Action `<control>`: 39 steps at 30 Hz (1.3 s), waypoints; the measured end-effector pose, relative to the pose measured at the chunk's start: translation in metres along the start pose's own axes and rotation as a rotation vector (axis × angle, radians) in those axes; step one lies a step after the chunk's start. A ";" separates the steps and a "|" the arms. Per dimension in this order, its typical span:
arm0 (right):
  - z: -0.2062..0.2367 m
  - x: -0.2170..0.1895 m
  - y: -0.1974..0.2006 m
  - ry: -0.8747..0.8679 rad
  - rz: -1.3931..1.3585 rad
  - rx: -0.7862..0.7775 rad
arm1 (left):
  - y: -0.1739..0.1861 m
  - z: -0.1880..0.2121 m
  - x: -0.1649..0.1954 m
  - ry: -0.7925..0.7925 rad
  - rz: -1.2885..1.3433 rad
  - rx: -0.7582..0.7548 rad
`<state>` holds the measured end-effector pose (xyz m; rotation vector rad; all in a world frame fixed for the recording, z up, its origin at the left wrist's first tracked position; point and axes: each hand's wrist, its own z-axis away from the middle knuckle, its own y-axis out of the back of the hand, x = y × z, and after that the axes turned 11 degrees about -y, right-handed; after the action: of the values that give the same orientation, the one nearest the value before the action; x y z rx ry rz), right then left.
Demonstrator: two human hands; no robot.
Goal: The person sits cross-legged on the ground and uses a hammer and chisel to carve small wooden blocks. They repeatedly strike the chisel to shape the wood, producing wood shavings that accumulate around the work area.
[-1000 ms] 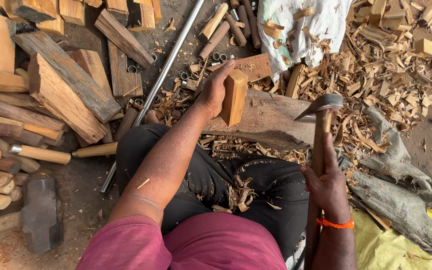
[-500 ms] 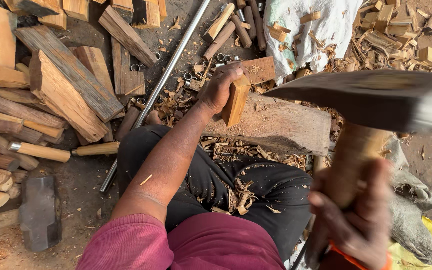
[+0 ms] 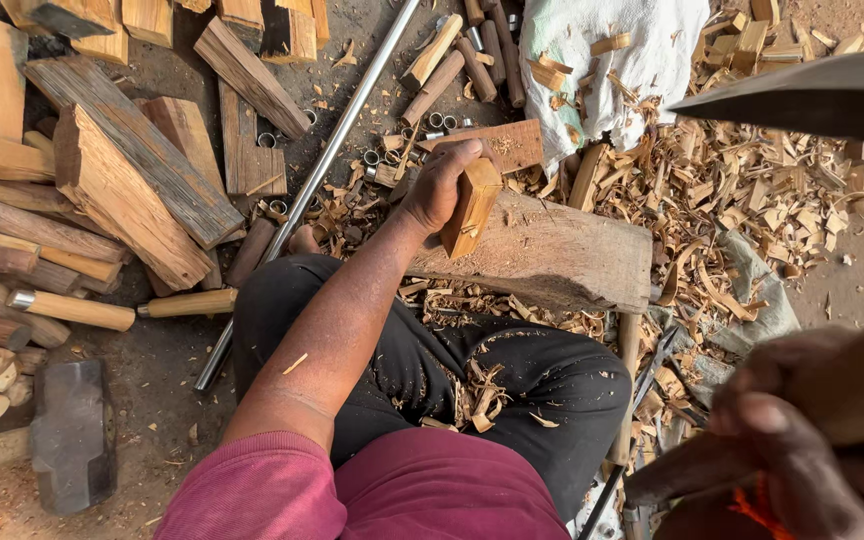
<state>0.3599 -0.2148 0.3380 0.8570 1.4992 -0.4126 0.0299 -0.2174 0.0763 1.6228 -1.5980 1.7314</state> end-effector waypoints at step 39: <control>-0.044 -0.020 -0.073 -0.043 0.360 -0.189 | 0.010 0.002 0.004 -0.066 -0.052 0.016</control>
<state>0.2756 -0.2373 0.3462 0.9370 1.2880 -0.0226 0.0221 -0.2240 0.0740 1.7301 -1.5603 1.6861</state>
